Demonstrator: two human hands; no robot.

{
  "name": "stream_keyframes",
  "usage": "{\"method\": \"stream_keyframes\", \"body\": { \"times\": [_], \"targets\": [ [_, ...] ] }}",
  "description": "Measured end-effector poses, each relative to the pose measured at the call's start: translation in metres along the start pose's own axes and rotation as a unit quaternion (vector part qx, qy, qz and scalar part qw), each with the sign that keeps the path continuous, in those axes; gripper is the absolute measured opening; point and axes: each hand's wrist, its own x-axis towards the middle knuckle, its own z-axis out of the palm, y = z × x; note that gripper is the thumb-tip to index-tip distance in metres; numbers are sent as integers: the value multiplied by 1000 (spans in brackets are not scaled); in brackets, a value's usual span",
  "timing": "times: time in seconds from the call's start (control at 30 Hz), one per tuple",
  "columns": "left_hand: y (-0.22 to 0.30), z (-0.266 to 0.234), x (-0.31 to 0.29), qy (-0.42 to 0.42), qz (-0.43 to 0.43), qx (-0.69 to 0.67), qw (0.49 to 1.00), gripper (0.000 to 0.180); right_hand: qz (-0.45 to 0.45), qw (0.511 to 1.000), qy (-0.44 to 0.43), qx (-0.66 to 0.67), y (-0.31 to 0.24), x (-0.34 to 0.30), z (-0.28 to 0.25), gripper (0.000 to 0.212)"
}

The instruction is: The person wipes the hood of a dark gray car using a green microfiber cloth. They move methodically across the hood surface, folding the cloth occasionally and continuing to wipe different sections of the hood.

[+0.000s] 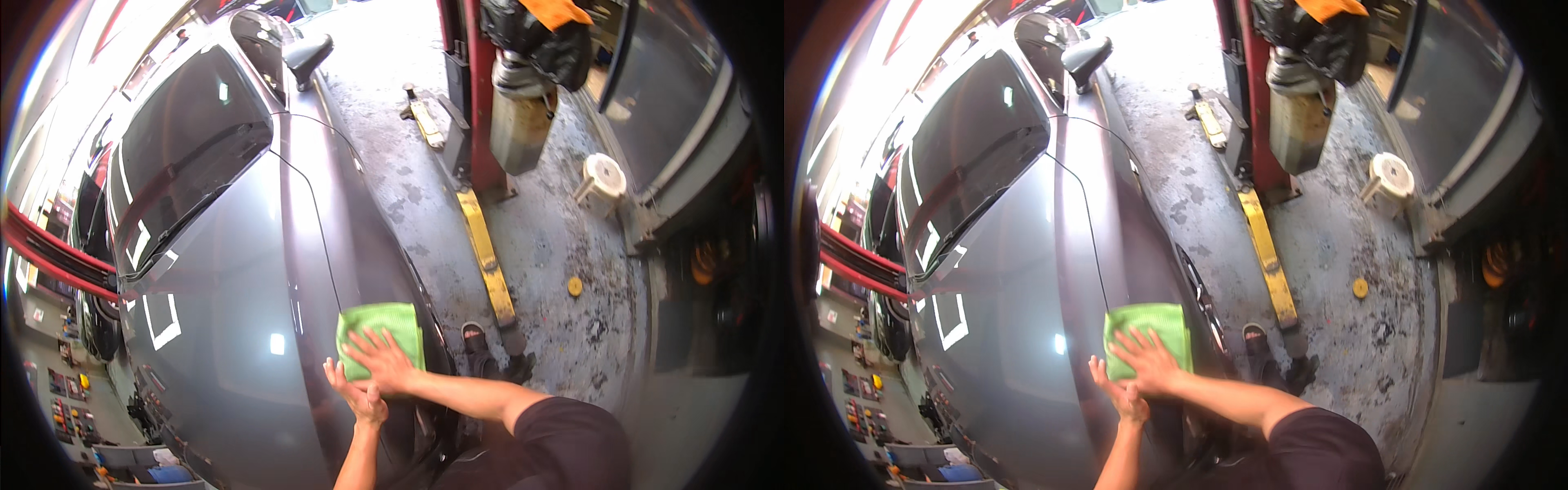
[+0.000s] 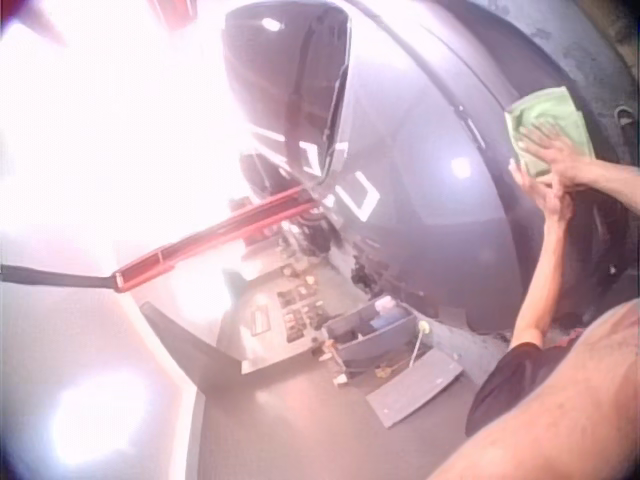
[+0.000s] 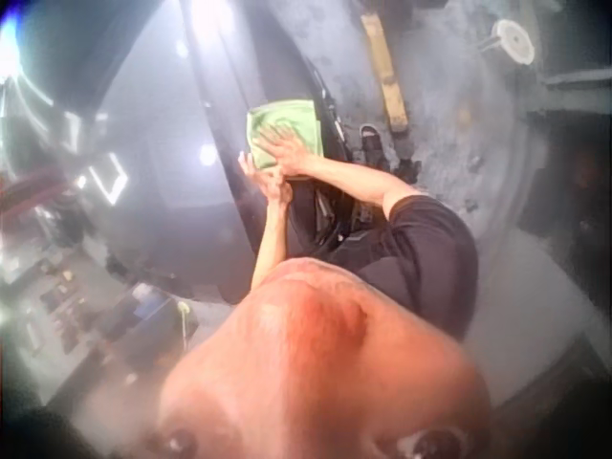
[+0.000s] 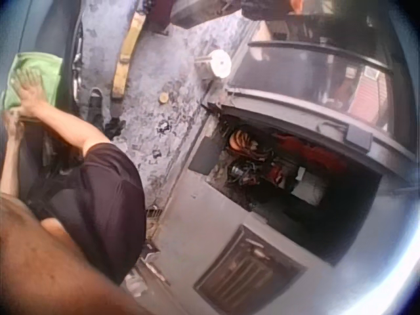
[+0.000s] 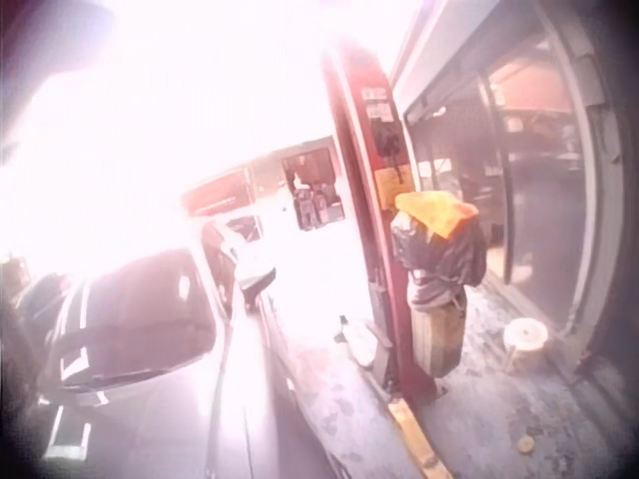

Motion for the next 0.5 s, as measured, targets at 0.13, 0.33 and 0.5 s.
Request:
{"method": "stream_keyframes", "body": {
  "times": [0.13, 0.33, 0.5],
  "targets": [
    [11, 30, 41, 57, -34, 37, 997, 92, 24, 997, 69, 22, 81, 189, -38, 77],
    [25, 49, 108, 126, -64, 57, 988, 89, 5, 988, 154, -8, 103, 234, -70, 65],
    [20, 30, 145, 173, -83, 74, 979, 85, -193, 980, 7, 46, 56, 41, -52, 82]
  ]
}}
